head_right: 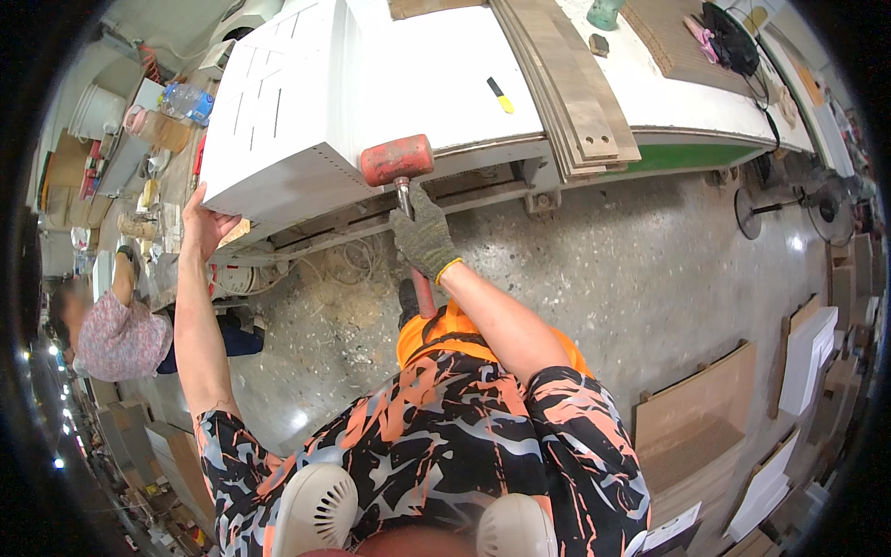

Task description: The person assembles a white wooden cabinet by hammering panels into place with a rubber mallet and scraping excess material from the edges with a tool.

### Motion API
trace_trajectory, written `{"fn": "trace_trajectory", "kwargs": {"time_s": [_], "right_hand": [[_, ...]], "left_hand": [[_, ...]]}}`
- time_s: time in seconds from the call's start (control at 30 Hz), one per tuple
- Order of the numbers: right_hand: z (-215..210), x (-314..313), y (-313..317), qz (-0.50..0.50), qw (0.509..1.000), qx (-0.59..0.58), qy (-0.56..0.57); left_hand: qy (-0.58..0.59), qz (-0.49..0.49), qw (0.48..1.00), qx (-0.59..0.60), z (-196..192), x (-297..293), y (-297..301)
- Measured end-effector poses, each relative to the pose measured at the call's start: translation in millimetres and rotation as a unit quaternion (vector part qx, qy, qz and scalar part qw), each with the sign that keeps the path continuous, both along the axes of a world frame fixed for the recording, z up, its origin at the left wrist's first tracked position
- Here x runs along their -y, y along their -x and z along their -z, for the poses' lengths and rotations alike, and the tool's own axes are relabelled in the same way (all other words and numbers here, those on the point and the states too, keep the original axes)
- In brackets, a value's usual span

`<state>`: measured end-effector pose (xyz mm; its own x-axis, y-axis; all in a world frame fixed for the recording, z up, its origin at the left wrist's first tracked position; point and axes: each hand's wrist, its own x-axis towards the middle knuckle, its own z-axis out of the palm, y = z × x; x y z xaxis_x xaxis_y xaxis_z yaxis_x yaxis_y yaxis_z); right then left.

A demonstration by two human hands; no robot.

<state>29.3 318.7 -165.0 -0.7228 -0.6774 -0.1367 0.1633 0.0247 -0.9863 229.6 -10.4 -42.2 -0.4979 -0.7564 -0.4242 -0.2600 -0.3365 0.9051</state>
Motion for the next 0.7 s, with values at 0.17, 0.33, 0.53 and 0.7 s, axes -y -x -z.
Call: {"fn": "trace_trajectory", "kwargs": {"time_s": [0.17,0.33,0.53,0.7], "right_hand": [[34,5,5,0.015,0.994,-0.105,-0.011],[19,1,8,-0.016,0.994,-0.104,-0.022],[4,-6,8,0.009,0.996,0.083,-0.015],[45,7,5,0.052,0.989,-0.136,-0.016]], "left_hand": [[0.005,0.005,1.000,0.002,-4,-2,6],[0.001,0.005,1.000,-0.001,0,0,-1],[-0.002,-0.002,1.000,-0.004,2,1,1],[-0.027,-0.013,1.000,-0.005,6,12,-5]]}}
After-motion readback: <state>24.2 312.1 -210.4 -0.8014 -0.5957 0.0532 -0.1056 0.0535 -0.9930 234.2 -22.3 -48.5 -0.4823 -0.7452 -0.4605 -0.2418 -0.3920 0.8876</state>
